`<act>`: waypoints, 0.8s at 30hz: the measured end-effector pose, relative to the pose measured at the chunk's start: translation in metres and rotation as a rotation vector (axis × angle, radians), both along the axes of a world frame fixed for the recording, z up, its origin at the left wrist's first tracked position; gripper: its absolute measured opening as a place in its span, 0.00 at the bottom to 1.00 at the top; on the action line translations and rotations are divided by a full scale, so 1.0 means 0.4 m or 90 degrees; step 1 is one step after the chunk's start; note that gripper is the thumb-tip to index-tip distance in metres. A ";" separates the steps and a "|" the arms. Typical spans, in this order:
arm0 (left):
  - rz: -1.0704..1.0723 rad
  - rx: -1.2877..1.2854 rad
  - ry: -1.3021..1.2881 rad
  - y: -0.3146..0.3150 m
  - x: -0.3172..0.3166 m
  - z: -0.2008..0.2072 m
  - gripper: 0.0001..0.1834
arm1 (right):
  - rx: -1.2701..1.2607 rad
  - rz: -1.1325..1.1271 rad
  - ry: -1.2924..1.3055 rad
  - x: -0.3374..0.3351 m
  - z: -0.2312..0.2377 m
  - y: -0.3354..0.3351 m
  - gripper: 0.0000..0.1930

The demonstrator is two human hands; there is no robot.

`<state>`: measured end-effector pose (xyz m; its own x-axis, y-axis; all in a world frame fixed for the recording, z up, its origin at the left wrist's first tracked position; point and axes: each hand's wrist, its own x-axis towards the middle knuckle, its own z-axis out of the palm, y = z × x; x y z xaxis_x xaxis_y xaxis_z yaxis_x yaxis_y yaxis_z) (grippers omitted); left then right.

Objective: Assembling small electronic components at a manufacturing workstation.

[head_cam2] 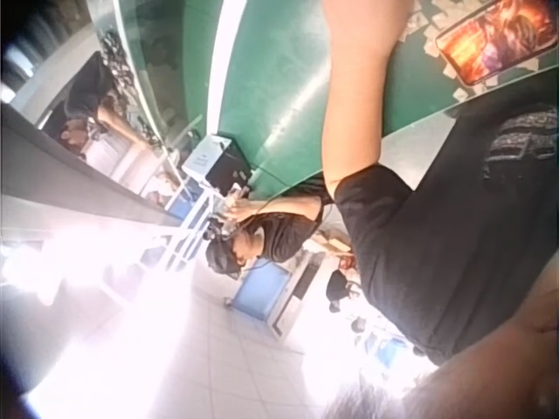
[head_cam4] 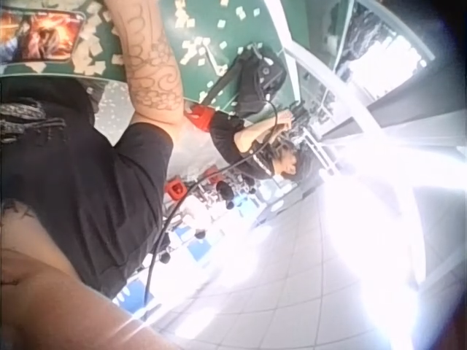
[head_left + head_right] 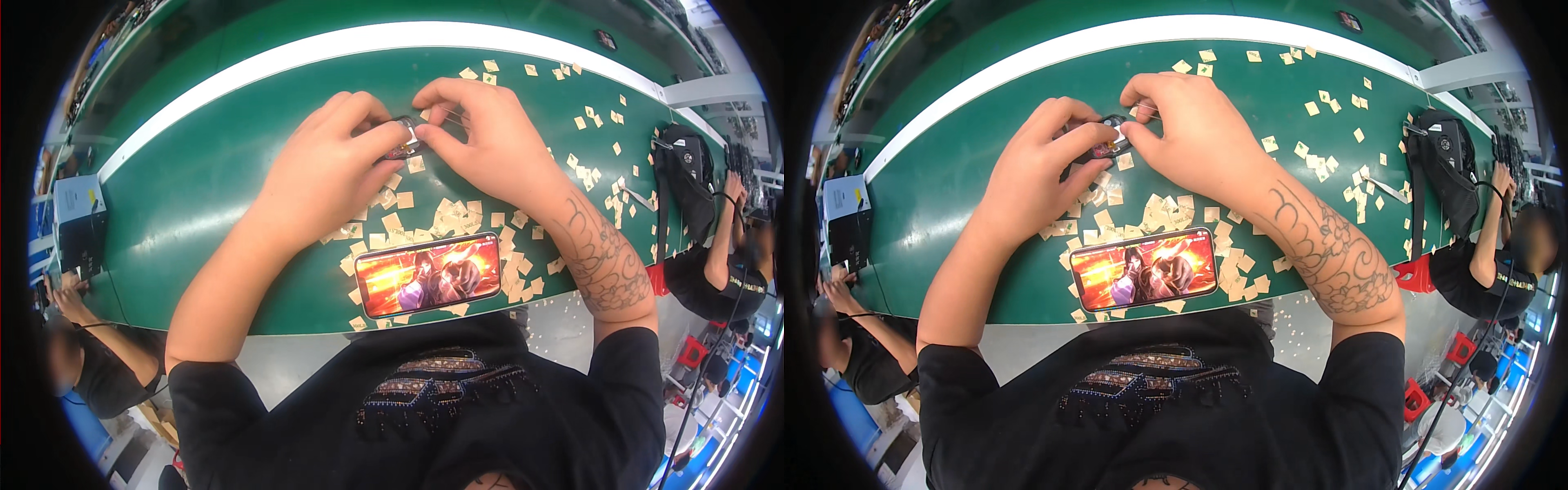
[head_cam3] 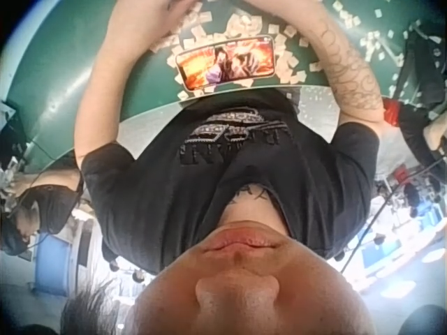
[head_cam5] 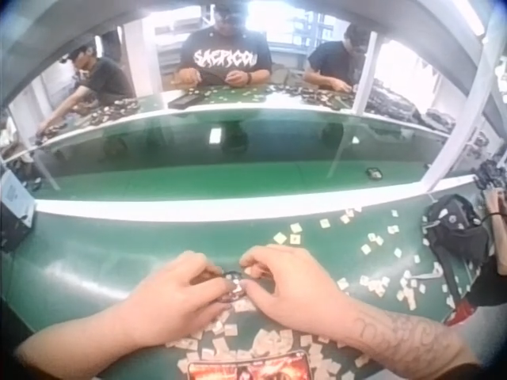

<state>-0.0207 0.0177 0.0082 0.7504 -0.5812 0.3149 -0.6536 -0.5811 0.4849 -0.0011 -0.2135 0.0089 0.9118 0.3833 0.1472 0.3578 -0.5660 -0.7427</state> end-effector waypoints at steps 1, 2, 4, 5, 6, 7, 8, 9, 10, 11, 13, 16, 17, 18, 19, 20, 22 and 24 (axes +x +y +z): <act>-0.004 0.018 -0.031 -0.001 0.001 0.001 0.17 | -0.010 0.003 0.030 0.000 0.004 0.000 0.11; -0.009 0.037 -0.064 -0.001 0.003 0.004 0.18 | -0.010 0.001 0.028 0.001 0.003 0.001 0.11; -0.014 0.044 -0.049 0.007 0.006 -0.004 0.18 | -0.012 0.011 0.041 0.003 -0.001 0.003 0.12; -0.015 0.050 -0.032 0.009 0.006 -0.010 0.19 | -0.012 0.011 0.039 0.001 0.000 0.004 0.12; -0.015 0.050 -0.033 0.009 0.007 -0.012 0.19 | -0.016 0.009 0.033 -0.001 0.000 0.005 0.12; -0.019 0.019 -0.041 0.009 0.008 -0.014 0.19 | -0.020 0.007 0.027 -0.002 0.001 0.006 0.12; -0.026 -0.014 -0.049 0.008 0.009 -0.014 0.19 | -0.020 0.005 0.026 -0.001 0.001 0.003 0.12; -0.028 -0.014 -0.050 0.006 0.010 -0.013 0.19 | 0.024 0.006 0.067 0.002 0.000 0.000 0.12; -0.031 -0.038 -0.067 0.005 0.010 -0.010 0.20 | 0.069 0.007 0.109 0.003 0.000 -0.004 0.13; -0.035 -0.061 -0.085 0.005 0.012 -0.008 0.21 | 0.070 0.006 0.107 0.006 0.003 -0.006 0.13; -0.023 -0.089 -0.048 -0.001 0.006 -0.006 0.23 | 0.090 0.037 0.243 0.011 0.010 -0.010 0.09; 0.003 -0.150 0.034 -0.006 0.010 0.000 0.25 | 0.161 0.068 0.222 0.014 0.005 -0.017 0.06; 0.023 -0.182 0.082 -0.003 0.011 0.002 0.25 | 0.161 0.068 0.221 0.013 0.007 -0.015 0.06; 0.023 -0.182 0.081 0.004 0.016 -0.001 0.25 | 0.183 0.059 0.220 0.011 0.009 -0.011 0.06; 0.018 -0.213 0.162 0.015 0.023 -0.008 0.23 | 0.205 0.050 0.219 0.008 0.010 -0.006 0.06; 0.010 -0.245 0.243 0.016 0.030 -0.014 0.21 | 0.204 0.047 0.218 0.004 0.012 -0.003 0.06; 0.011 -0.244 0.227 0.004 0.030 -0.017 0.18 | 0.222 0.040 0.195 -0.003 0.014 0.004 0.05; 0.039 -0.306 0.353 -0.003 0.024 -0.015 0.14 | 0.228 0.039 0.187 0.002 -0.005 0.009 0.06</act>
<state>-0.0110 0.0164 0.0020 0.9003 -0.4261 0.0888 -0.2110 -0.2489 0.9453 -0.0005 -0.2100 0.0069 0.9120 0.4097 0.0199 0.1286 -0.2395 -0.9623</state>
